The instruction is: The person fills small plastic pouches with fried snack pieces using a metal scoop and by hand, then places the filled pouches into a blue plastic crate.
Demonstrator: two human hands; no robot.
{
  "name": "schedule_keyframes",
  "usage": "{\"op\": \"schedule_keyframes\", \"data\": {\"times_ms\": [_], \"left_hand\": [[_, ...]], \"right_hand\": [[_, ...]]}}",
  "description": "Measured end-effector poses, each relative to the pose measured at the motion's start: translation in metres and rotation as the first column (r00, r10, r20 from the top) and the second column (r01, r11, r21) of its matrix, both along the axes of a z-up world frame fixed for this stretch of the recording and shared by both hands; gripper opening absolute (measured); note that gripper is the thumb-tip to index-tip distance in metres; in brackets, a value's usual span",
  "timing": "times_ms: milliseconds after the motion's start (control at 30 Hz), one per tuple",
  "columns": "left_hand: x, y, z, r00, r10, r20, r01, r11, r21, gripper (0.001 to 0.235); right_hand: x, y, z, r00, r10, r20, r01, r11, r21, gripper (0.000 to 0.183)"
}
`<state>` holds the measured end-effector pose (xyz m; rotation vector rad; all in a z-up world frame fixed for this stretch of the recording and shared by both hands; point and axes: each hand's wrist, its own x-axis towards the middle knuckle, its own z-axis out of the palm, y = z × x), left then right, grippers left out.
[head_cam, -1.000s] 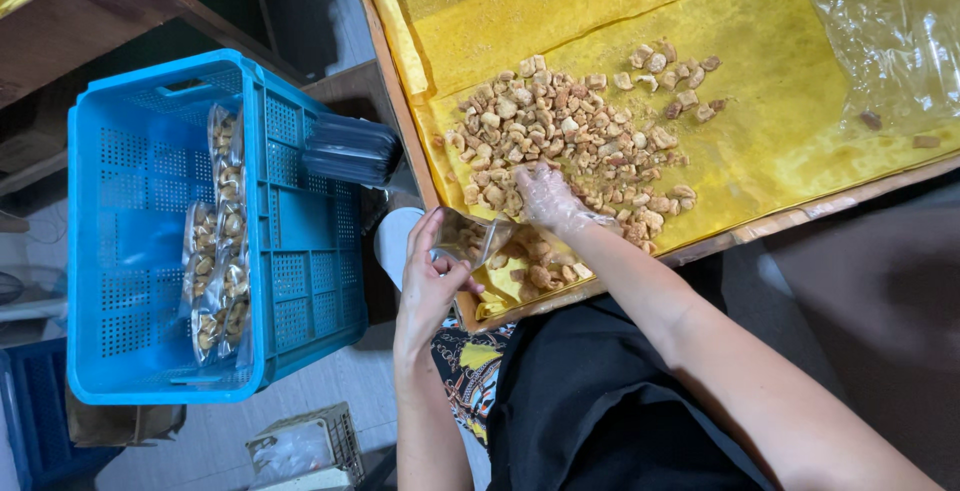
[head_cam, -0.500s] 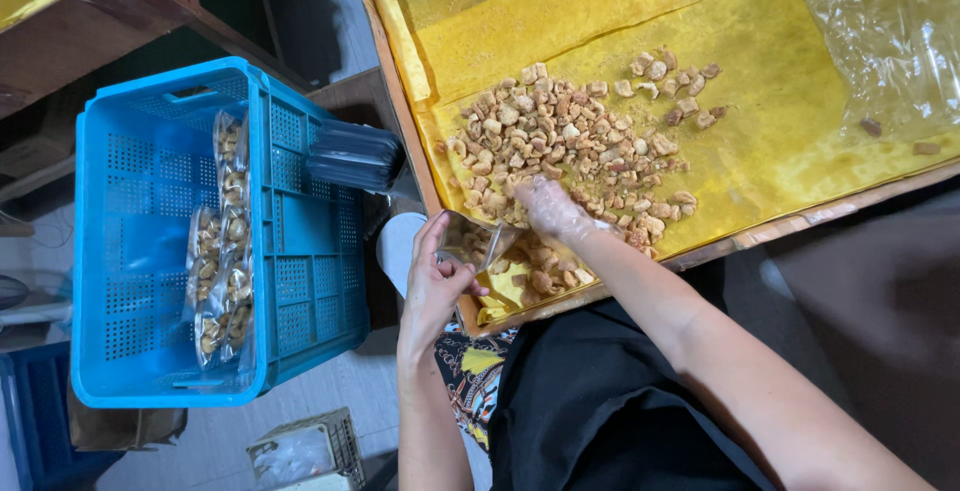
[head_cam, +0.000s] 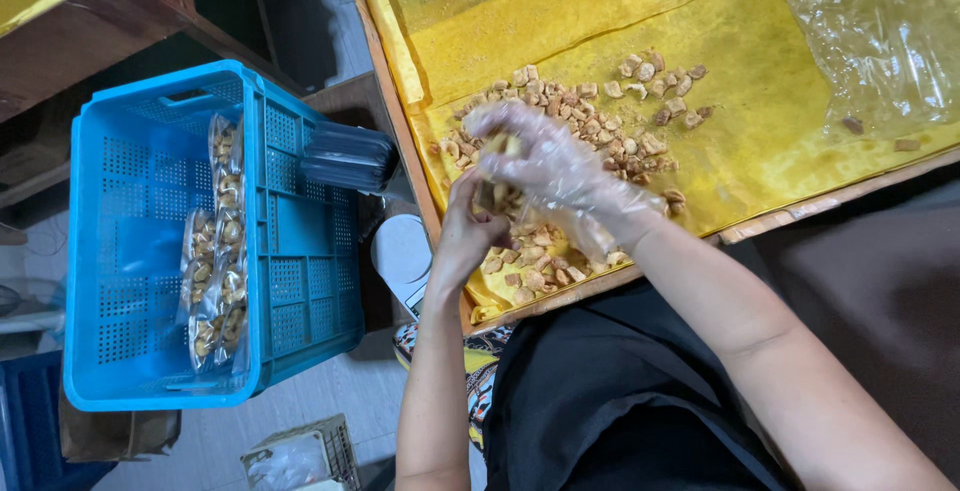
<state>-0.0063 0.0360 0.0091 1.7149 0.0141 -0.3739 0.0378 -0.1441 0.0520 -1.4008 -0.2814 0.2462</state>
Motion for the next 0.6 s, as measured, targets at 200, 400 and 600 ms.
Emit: {"op": "schedule_keyframes", "data": {"times_ms": [200, 400, 600], "left_hand": [[0.002, -0.005, -0.002, 0.994, 0.043, -0.102, -0.061, 0.983, -0.176, 0.069], [-0.001, -0.001, 0.004, 0.997, 0.04, -0.063, -0.05, 0.986, -0.161, 0.069], [-0.002, 0.016, 0.001, 0.998, 0.026, -0.052, -0.032, 0.991, -0.128, 0.074]], "right_hand": [[-0.014, 0.011, 0.006, 0.958, 0.104, -0.269, -0.067, 0.987, 0.143, 0.027], [-0.018, -0.011, 0.047, 0.944, 0.145, -0.297, -0.177, 0.98, -0.085, 0.028], [-0.024, -0.051, 0.052, 0.969, -0.033, -0.243, 0.042, 0.999, 0.032, 0.035]]}}
